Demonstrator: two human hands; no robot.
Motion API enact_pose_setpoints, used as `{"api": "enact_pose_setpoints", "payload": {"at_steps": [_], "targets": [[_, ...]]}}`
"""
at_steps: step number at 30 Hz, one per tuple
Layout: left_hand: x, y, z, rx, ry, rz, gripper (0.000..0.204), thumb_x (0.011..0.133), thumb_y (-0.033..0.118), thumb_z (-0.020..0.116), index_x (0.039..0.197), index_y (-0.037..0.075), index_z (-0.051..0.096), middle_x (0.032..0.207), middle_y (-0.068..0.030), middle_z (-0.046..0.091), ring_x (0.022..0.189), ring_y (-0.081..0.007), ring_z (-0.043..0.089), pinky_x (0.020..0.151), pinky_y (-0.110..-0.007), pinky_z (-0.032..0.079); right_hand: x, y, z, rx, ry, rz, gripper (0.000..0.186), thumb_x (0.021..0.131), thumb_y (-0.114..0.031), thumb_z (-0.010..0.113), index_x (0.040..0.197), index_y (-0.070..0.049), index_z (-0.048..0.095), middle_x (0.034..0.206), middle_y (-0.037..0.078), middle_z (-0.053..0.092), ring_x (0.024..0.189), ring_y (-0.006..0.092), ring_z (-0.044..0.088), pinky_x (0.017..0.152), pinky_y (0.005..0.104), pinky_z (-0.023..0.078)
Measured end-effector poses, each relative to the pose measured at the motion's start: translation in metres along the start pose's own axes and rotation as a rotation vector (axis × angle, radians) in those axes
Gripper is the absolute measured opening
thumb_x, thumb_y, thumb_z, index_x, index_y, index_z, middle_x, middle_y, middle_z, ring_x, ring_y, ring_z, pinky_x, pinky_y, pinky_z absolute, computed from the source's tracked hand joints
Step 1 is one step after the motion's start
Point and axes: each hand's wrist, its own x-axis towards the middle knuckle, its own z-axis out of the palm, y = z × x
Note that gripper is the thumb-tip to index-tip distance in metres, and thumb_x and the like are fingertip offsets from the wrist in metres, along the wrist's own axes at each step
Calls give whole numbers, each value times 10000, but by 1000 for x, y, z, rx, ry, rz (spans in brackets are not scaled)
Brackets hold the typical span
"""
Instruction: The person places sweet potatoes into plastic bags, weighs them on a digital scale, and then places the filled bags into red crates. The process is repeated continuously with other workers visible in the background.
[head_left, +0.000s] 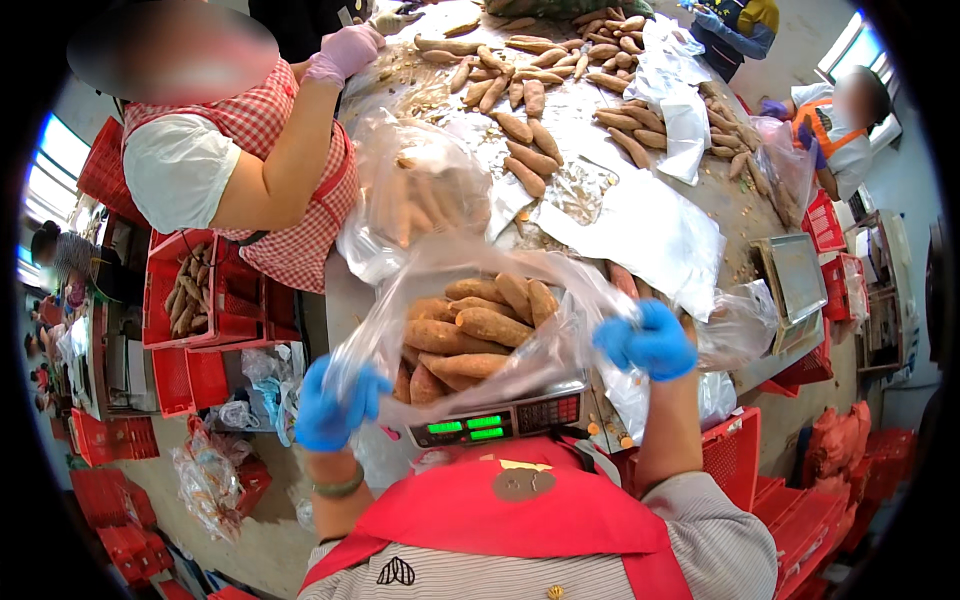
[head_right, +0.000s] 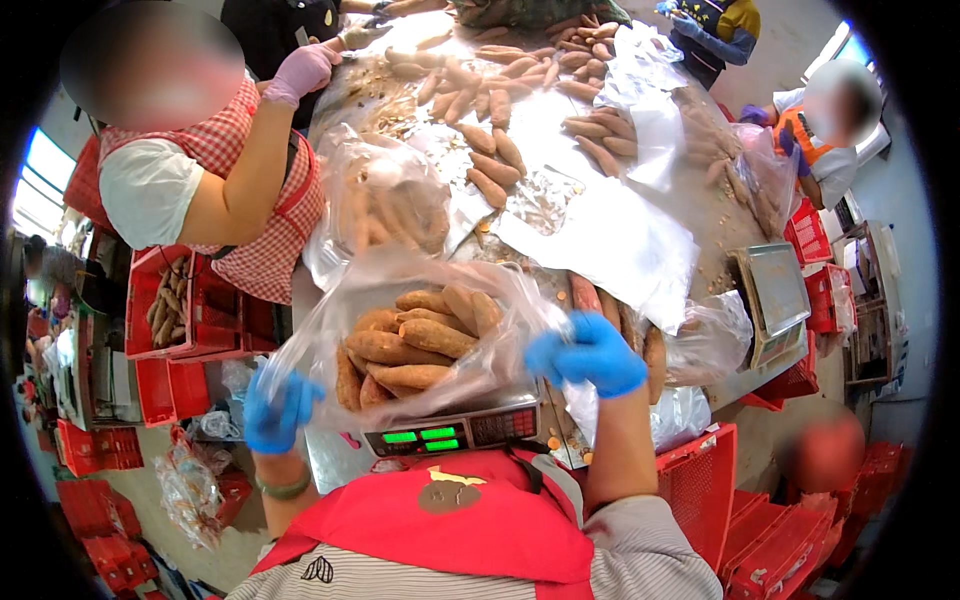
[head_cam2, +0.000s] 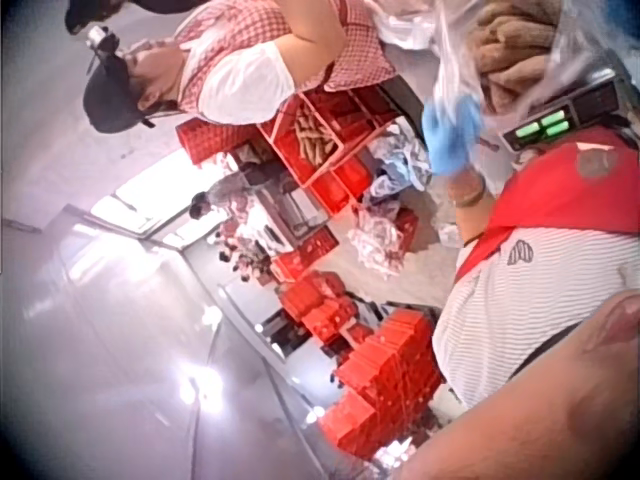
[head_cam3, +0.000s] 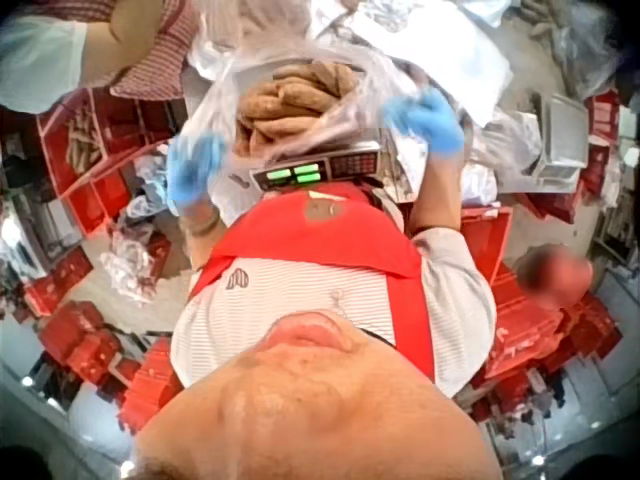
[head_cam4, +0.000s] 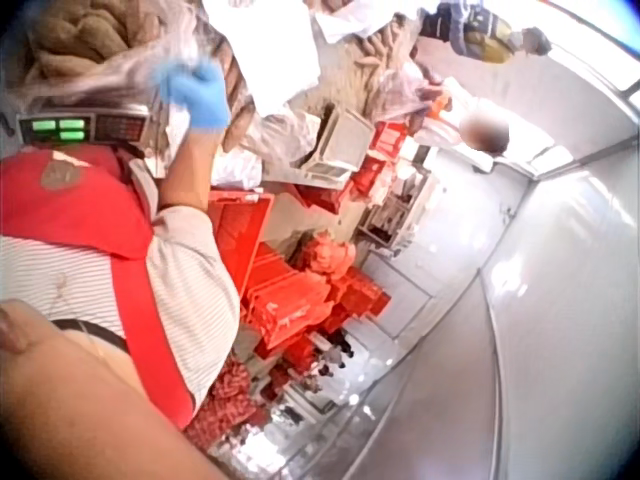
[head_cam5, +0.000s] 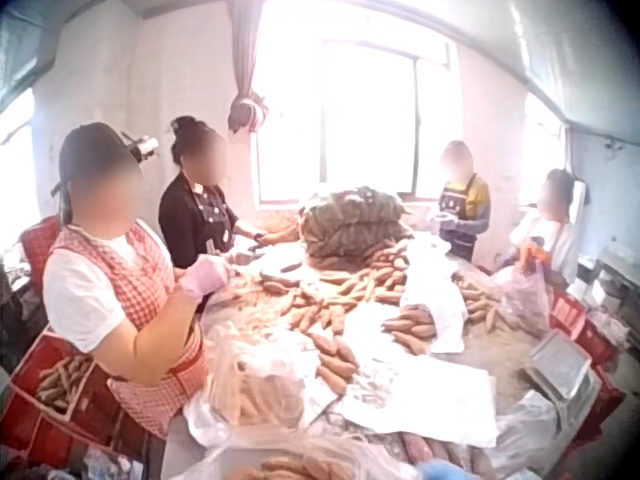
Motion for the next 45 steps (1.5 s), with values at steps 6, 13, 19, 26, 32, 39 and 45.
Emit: {"api": "enact_pose_setpoints", "payload": {"at_steps": [6,13,19,26,32,39,45], "targets": [[-13,24,-27,21,-1055,-73,301,871,154,464,973,-77,630,872,-156,655,772,-268,633,856,-370,445,-9,-40,10,-232,-444,84,344,856,-198,600,1089,54,585,913,121,643,802,170,600,752,313,470],[8,16,-15,-8,-1026,-417,301,903,128,456,1061,-89,592,841,-145,640,760,-212,626,691,-291,471,88,-36,-18,-418,685,26,259,845,-148,550,1024,30,610,937,84,639,843,152,599,802,283,462],[5,8,-3,38,-710,-577,286,876,99,485,1070,-84,589,959,-172,624,838,-220,625,791,-295,458,233,38,-53,-1408,8,256,246,802,-271,578,925,-82,676,881,95,666,814,250,629,768,338,482],[-15,-6,7,99,-452,-621,327,885,92,463,1180,-19,548,1138,-115,590,1042,-172,543,911,-298,401,299,107,-65,-1759,-475,558,439,713,-479,631,905,-88,686,890,127,662,825,310,624,747,410,485],[-13,-17,8,82,-459,-652,333,913,103,427,1194,-63,495,1083,-134,580,1031,-191,550,909,-306,406,293,127,-79,-1639,-411,548,458,690,-505,631,903,-104,694,903,128,660,834,306,620,765,402,481],[-15,-11,21,24,-308,-639,333,894,82,451,1198,-36,520,1105,-116,590,1027,-172,544,923,-300,401,291,121,-76,-1651,-405,569,436,676,-437,603,918,-87,698,961,156,652,869,318,621,807,406,471],[-34,-17,26,38,-251,-614,332,900,119,480,1191,-36,522,1123,-110,575,1040,-169,535,922,-299,403,283,115,-62,-1536,-273,518,471,727,-428,573,997,-49,646,998,183,632,916,333,603,826,402,459]]}}
